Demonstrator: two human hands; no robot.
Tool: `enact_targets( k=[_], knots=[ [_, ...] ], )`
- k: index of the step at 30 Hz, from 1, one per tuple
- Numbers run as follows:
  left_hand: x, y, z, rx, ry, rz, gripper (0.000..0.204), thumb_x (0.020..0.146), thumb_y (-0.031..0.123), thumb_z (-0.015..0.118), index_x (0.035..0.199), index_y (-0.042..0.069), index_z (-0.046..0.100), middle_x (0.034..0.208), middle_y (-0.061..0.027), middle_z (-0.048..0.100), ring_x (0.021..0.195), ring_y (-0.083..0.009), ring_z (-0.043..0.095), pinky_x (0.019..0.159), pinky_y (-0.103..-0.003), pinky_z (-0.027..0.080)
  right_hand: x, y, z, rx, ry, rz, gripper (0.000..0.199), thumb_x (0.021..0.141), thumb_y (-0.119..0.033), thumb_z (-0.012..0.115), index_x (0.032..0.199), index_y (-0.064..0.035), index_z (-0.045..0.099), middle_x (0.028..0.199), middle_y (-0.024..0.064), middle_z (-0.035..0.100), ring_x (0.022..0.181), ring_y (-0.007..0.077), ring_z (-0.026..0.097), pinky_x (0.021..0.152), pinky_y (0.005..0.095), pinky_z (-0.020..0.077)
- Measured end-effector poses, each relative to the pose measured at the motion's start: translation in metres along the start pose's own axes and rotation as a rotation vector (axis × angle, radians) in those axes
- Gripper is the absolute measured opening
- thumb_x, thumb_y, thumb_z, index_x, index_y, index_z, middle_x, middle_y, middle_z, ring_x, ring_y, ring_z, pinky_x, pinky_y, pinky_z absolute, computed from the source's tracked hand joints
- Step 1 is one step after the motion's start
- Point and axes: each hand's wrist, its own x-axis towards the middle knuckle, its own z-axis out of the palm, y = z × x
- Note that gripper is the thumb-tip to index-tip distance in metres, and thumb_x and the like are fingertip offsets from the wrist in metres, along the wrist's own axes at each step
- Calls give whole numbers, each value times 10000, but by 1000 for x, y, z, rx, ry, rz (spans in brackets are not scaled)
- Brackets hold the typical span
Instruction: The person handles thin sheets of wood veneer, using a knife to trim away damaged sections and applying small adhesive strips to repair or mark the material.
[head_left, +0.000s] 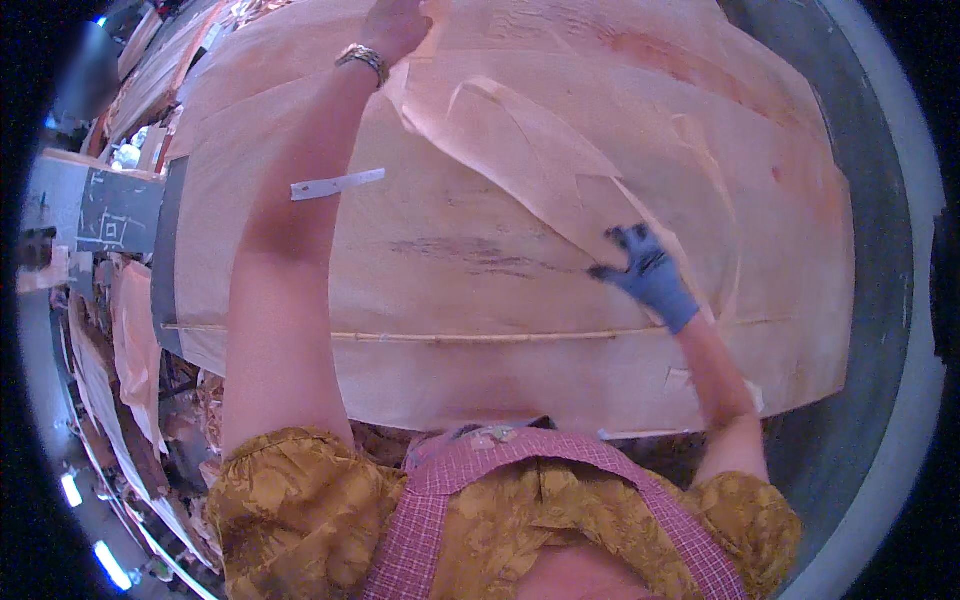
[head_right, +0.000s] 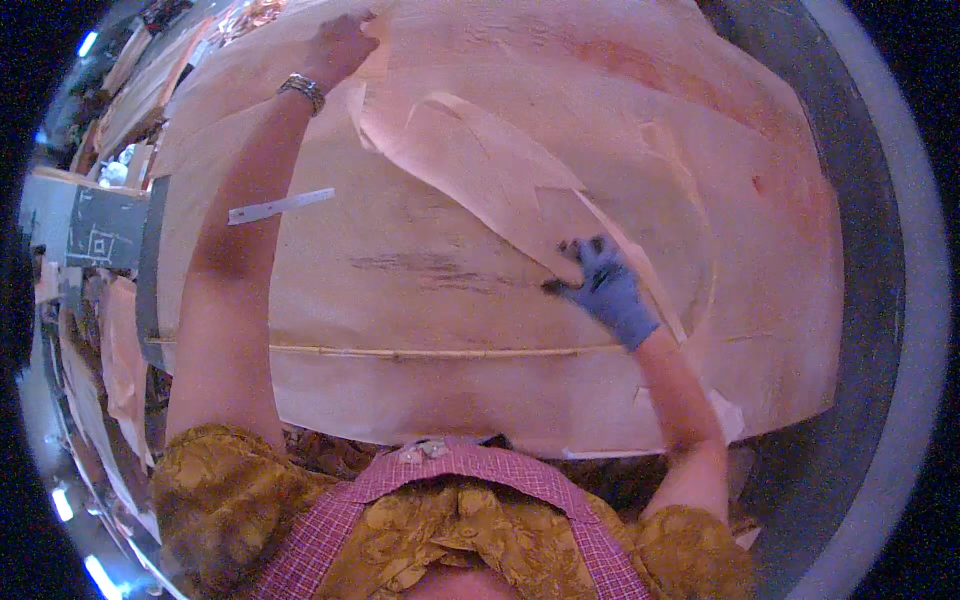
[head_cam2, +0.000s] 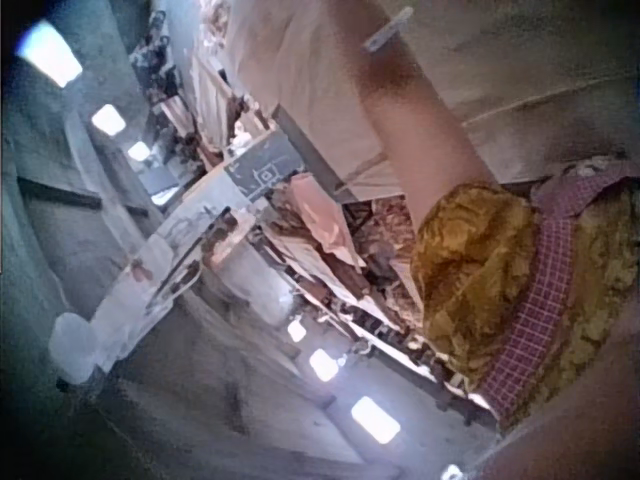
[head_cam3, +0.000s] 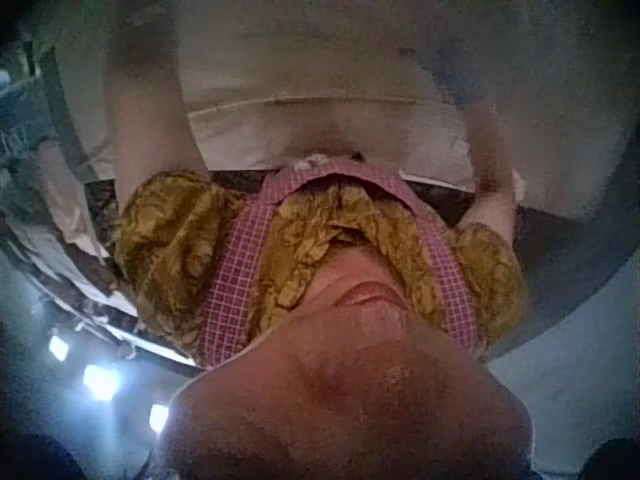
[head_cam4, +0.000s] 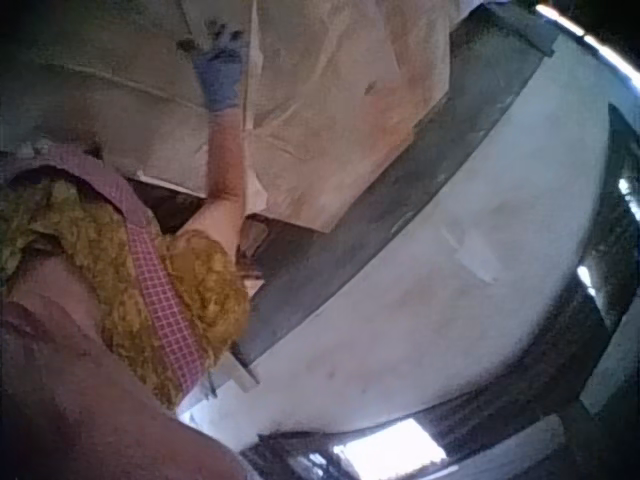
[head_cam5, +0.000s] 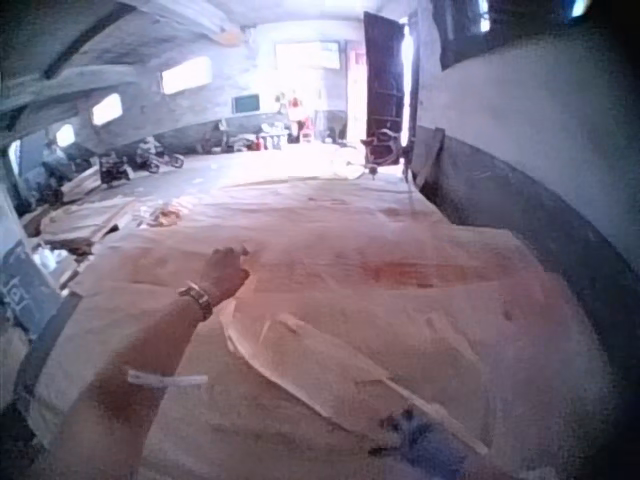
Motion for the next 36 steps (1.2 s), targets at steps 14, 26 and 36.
enact_targets(
  k=[14, 26, 36],
  knots=[
    [-58, 20, 40, -9, 155, 147, 571, 767, 168, 664, 1296, 103, 458, 1272, -131, 494, 1215, -342, 480, 936, -426, 448, -32, 27, 42, -112, -118, 235, 343, 813, -274, 702, 1096, -119, 586, 1104, 123, 589, 1054, 352, 556, 855, 444, 500],
    [-170, -5, 106, 80, -542, 315, 709, 730, 101, 709, 1391, 155, 456, 1428, -87, 438, 1343, -270, 391, 1136, -456, 291, -26, 42, 19, -140, -50, 228, 146, 904, -210, 590, 981, -88, 570, 929, 167, 636, 847, 362, 627, 706, 465, 508],
    [-132, 25, 85, 46, -35, 486, 555, 727, 259, 778, 1246, 276, 580, 1394, -14, 497, 1308, -252, 437, 1135, -526, 236, 48, 114, -95, -363, 238, 199, 220, 956, -180, 546, 1138, -74, 612, 1020, 184, 659, 929, 371, 635, 765, 426, 516]
  ],
)
